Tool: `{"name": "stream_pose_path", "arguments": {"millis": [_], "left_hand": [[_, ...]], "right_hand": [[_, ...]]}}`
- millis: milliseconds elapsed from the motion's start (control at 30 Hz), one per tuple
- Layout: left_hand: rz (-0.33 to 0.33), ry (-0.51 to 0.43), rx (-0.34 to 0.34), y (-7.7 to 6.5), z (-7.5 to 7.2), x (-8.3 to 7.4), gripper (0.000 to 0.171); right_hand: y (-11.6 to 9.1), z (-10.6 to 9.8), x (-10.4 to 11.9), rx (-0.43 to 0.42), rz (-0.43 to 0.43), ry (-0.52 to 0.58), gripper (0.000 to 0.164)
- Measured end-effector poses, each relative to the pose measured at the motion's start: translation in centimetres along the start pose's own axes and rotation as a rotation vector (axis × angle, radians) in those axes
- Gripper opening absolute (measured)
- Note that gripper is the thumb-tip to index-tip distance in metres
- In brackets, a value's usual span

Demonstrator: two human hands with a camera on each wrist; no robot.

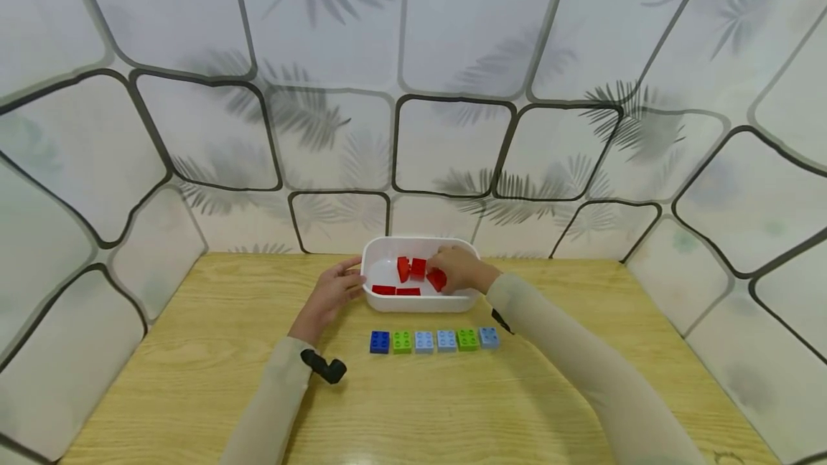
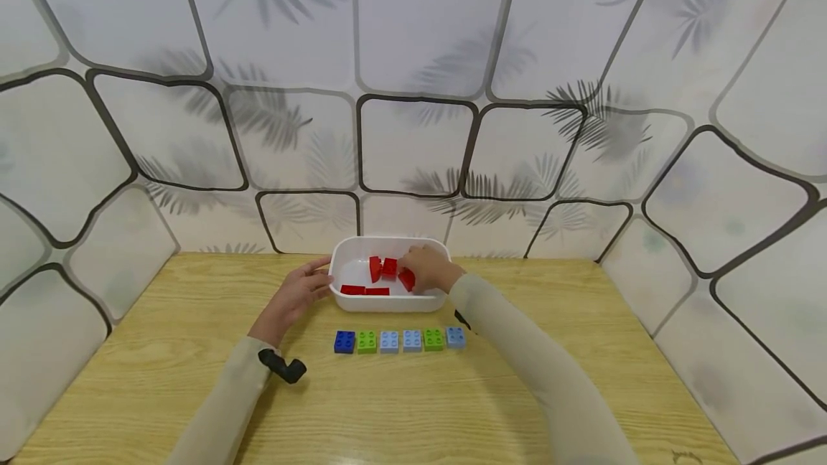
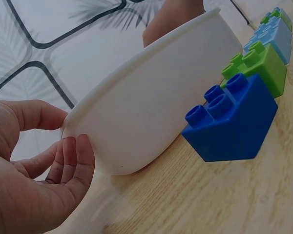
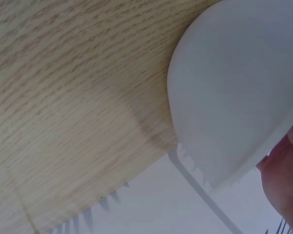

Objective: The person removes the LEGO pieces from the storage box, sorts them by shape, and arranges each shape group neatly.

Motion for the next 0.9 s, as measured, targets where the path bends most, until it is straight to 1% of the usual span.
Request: {"name": "stream_pose_path", "arguments": {"millis": [167,267,400,567,733,900], "left_hand": [[0.001,-0.002,0.002,0.0,0.1,-0.1,0.055],[0.006,0.000,0.002,-0.1,0.1,-0.2,0.055],[0.005,-0.001,0.005,-0.1,0.0,-0.1,0.055],[0.005,-0.009,0.010,0.0,0.1,0.0,0.055],[-0.007,-0.010,0.007,-0.2,0.1,0.1,0.055],[-0.003,-0.012,0.007,-0.3,0.2,-0.1,0.055]], "right_hand": [[-0.2,-0.4,0.0,-0.041,-0.005,-0.047,0.037],[-0.4,-0.7,0.0,-0.080,-0.016,-0.075,0.036],[-0.9,-1.4,0.2,-0.148,-0.053,-0.090,0.035],[-2.1,-2.9,0.3,-0.260,-0.073,-0.074,0.036],[-3.4,-4.6,0.1,-0.381,-0.072,-0.010,0.036],[-4.6,-5.7,0.5,-0.473,-0.098,0.021,0.036]]}}
Point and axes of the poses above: each hand's wrist, its own y-axis towards the middle knuckle, its own z-axis out of the palm, x = y × z, the point moved 9 cm from there along y, towards the middle knuckle, and after that the axes turned 9 degrees about x, right-handed, at the moved point
